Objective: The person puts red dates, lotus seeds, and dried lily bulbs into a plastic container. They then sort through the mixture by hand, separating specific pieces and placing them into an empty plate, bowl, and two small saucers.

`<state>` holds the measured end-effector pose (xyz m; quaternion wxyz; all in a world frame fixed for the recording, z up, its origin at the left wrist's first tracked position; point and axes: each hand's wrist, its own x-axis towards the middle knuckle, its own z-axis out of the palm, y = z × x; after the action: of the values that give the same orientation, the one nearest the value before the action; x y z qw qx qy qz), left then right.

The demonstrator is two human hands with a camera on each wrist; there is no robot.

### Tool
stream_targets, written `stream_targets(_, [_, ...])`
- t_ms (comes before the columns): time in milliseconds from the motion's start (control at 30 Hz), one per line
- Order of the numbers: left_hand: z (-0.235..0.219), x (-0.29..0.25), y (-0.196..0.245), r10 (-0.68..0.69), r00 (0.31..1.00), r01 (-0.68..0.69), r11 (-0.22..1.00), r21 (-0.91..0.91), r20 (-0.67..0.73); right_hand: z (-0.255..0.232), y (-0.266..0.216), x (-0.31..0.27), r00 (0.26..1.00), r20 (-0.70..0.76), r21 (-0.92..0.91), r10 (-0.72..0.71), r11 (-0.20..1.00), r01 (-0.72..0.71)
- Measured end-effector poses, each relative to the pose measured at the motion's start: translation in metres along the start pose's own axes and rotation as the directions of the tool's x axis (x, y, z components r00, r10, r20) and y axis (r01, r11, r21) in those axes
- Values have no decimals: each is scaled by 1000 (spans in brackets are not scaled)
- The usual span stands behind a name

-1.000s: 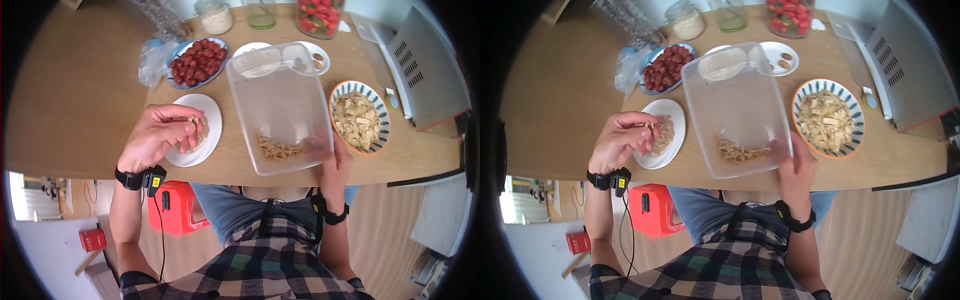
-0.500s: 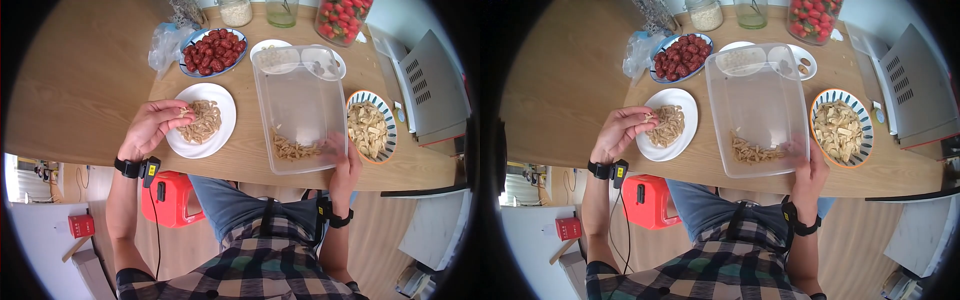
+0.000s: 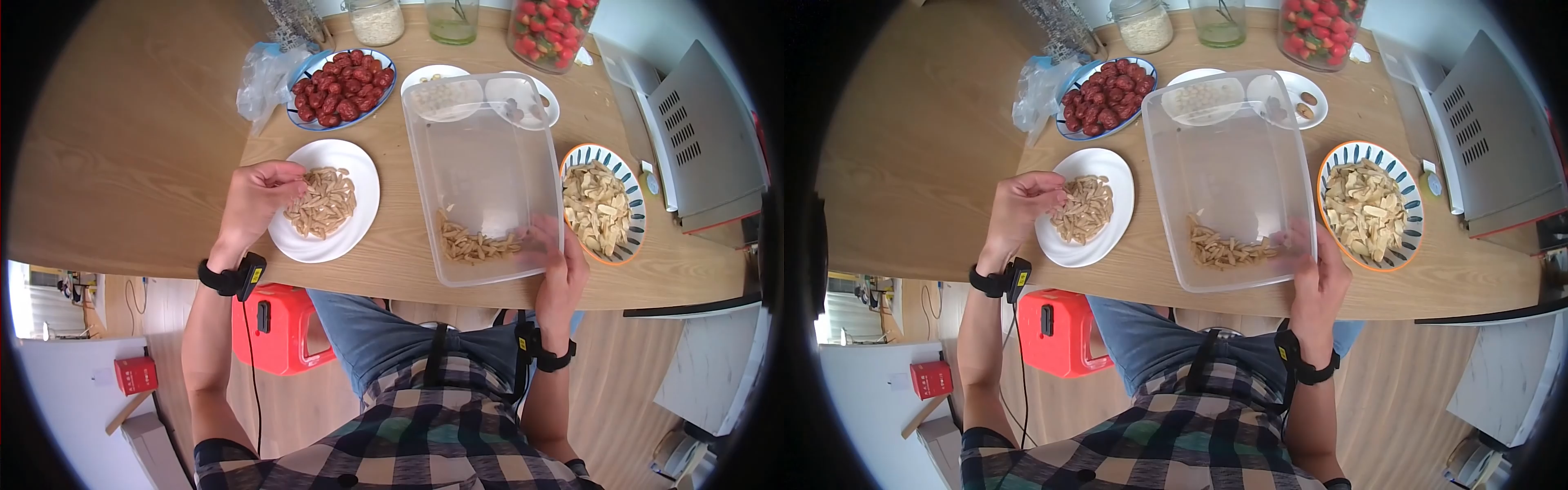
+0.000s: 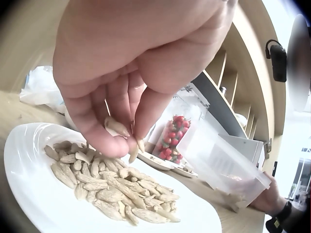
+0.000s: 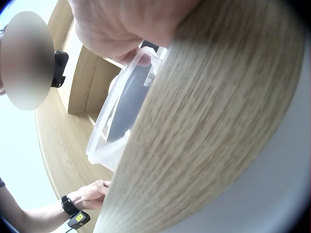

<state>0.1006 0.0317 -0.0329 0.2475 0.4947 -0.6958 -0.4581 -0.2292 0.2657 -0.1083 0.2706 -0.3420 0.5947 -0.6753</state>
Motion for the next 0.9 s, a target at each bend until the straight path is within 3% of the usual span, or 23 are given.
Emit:
stream_targets(433, [1, -2, 2, 62, 997, -59, 996, 60, -52, -1, 2, 1, 999, 39, 5, -23, 1000, 23])
stream_targets(633, [-9, -7, 11, 150, 988, -128, 935, 330, -42, -3, 3, 1, 999, 49, 8, -2, 1000, 1])
stream_targets(700, [-14, -10, 22, 168, 978, -134, 961, 241, -126, -2, 4, 1, 999, 43, 11, -3, 1000, 2])
stream_targets(833, [-6, -22, 77, 190, 972, -175, 979, 108, -139, 2, 7, 0, 1000, -12, -39, -13, 999, 12])
stream_targets(900, [12, -24, 108, 330, 940, -317, 939, 132, -87, -1, 12, 0, 996, -50, -128, -73, 990, 66])
